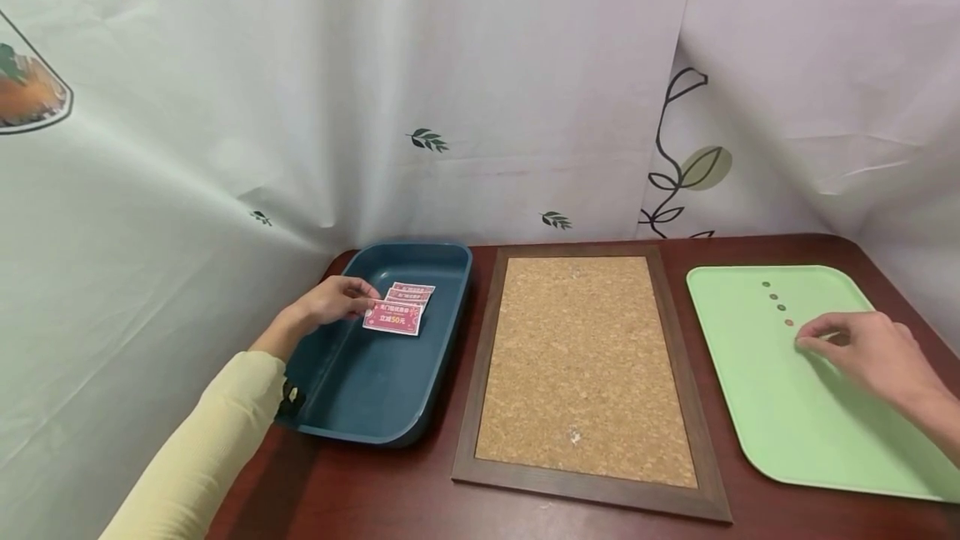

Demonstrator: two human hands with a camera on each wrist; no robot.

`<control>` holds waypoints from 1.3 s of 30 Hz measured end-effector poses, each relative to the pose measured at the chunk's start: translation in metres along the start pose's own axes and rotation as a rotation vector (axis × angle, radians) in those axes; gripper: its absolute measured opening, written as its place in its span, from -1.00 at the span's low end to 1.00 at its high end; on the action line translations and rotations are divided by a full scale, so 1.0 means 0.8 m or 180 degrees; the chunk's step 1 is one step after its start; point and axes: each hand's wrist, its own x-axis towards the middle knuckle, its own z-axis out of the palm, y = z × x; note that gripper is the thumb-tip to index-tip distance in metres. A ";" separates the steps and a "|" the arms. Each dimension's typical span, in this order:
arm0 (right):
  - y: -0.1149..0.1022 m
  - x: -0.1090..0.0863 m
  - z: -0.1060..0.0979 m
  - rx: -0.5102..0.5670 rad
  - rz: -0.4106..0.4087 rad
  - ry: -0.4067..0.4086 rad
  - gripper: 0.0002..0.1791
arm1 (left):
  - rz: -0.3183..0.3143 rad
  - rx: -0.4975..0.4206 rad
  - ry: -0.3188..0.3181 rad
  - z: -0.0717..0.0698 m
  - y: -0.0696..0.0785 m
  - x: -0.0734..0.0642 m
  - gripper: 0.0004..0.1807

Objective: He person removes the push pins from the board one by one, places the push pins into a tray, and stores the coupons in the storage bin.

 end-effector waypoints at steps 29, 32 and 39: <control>0.008 0.016 0.004 -0.0122 0.0029 -0.0091 -0.89 | -0.0135 0.0174 0.0078 0.016 -0.018 0.008 -0.79; 0.009 0.017 0.004 -0.0122 0.0030 -0.0087 -0.89 | -0.0198 0.0197 0.0082 0.018 -0.019 0.012 -0.80; 0.011 0.019 0.005 -0.0165 -0.0009 -0.0062 -0.90 | -0.0191 0.0247 0.0075 0.023 -0.022 0.017 -0.81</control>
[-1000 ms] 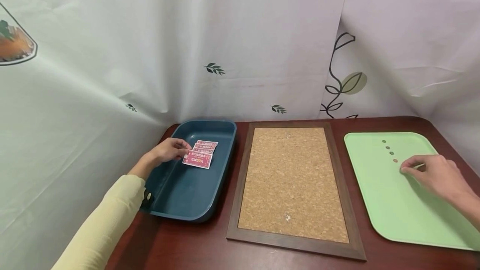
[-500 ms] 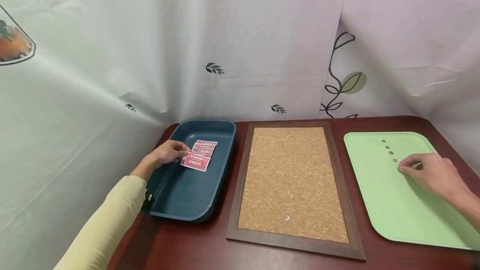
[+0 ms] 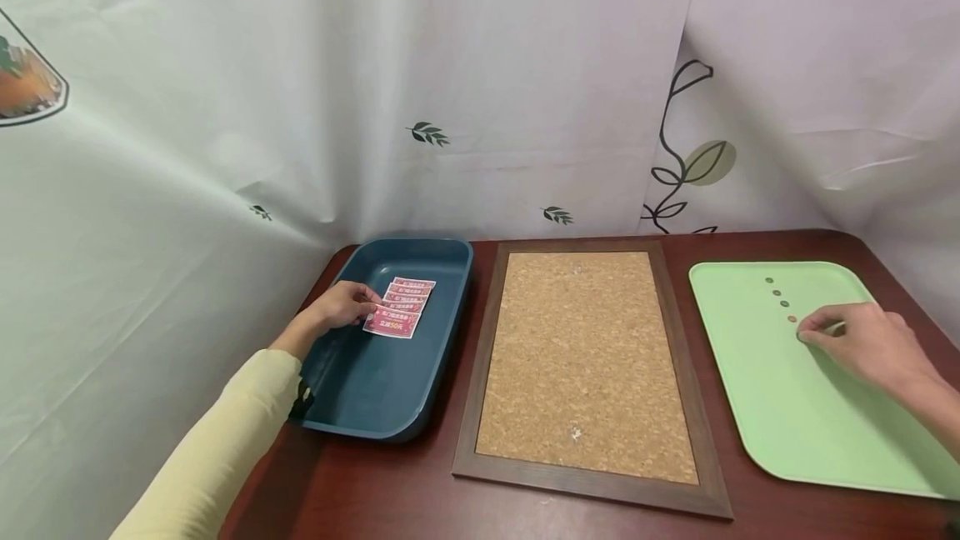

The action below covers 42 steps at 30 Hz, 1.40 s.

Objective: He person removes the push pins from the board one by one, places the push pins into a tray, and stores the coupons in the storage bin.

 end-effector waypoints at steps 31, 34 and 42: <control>-0.002 -0.004 -0.001 -0.0002 0.0061 0.0034 -0.92 | -0.0057 0.0569 0.0228 0.008 0.005 0.007 -0.85; -0.001 -0.004 -0.001 0.0011 0.0066 0.0030 -0.92 | -0.0061 0.0543 0.0232 0.009 0.005 0.006 -0.84; 0.001 -0.003 0.000 0.0013 0.0072 0.0065 -0.93 | -0.0044 0.0520 0.0254 0.011 0.003 0.010 -0.84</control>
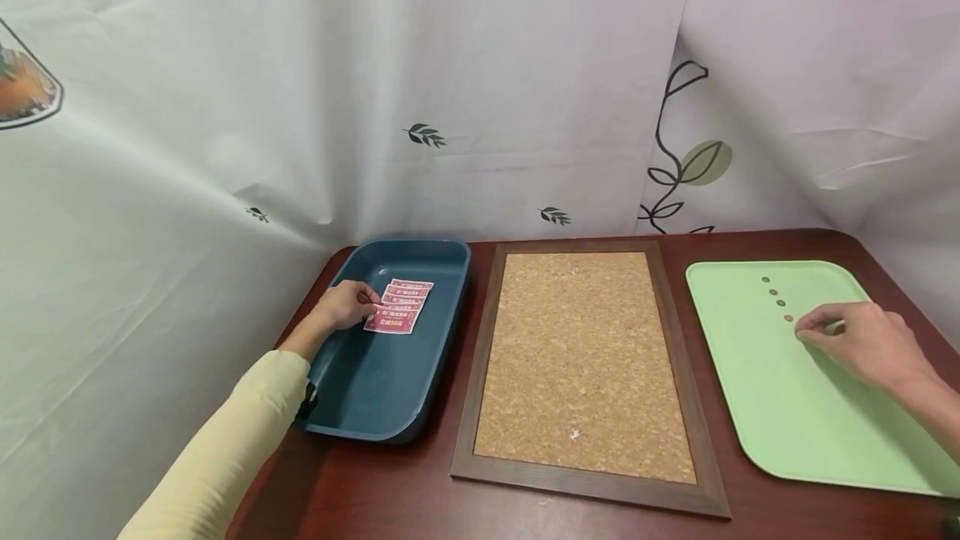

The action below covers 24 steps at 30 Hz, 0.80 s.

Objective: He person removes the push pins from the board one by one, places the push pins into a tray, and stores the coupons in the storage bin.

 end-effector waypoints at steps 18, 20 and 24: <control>-0.002 0.001 -0.003 -0.0014 0.0017 0.0001 -0.90 | 0.0206 0.0051 0.0334 -0.005 0.014 -0.006 -0.79; -0.002 0.001 -0.003 -0.0016 0.0022 -0.0019 -0.89 | 0.0250 0.0044 0.0383 -0.007 0.016 -0.008 -0.77; -0.002 0.003 -0.002 -0.0038 0.0015 -0.0024 -0.88 | 0.0349 0.0005 0.0463 -0.010 0.023 -0.012 -0.74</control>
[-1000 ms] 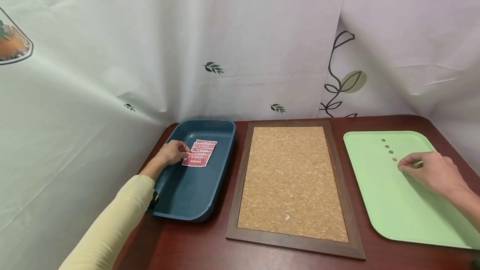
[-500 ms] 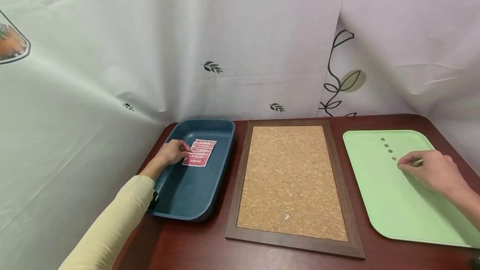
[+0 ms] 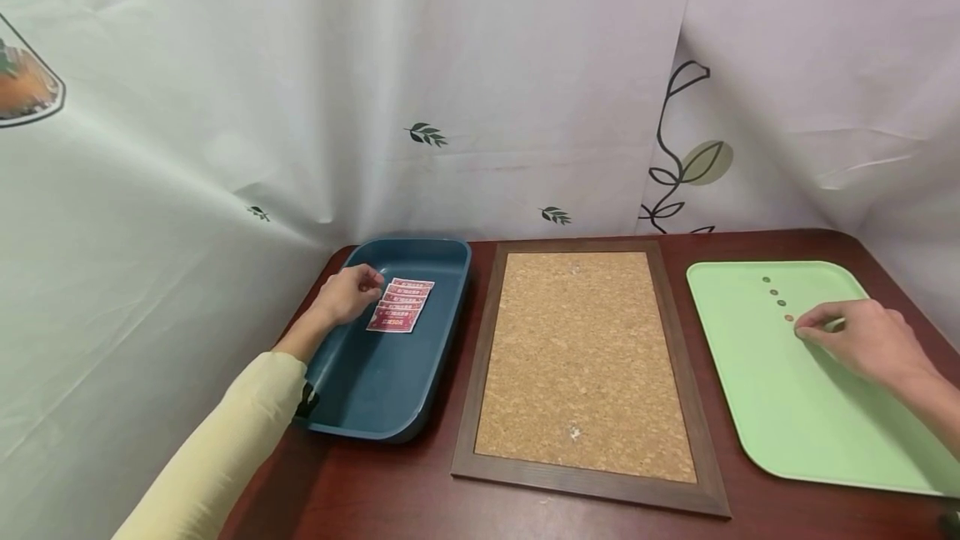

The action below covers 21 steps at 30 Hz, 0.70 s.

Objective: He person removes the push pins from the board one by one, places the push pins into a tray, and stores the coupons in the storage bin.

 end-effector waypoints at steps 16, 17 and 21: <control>0.000 0.004 -0.012 0.0122 -0.0058 0.0072 -0.51 | 0.0252 -0.0215 -0.0016 -0.013 0.040 -0.014 -0.53; 0.000 0.004 -0.013 0.0122 -0.0063 0.0071 -0.45 | 0.0291 -0.0229 -0.0023 -0.014 0.044 -0.015 -0.52; -0.005 0.005 -0.018 0.0111 -0.0046 0.0031 -0.24 | 0.0412 -0.0332 -0.0064 -0.013 0.056 -0.019 -0.45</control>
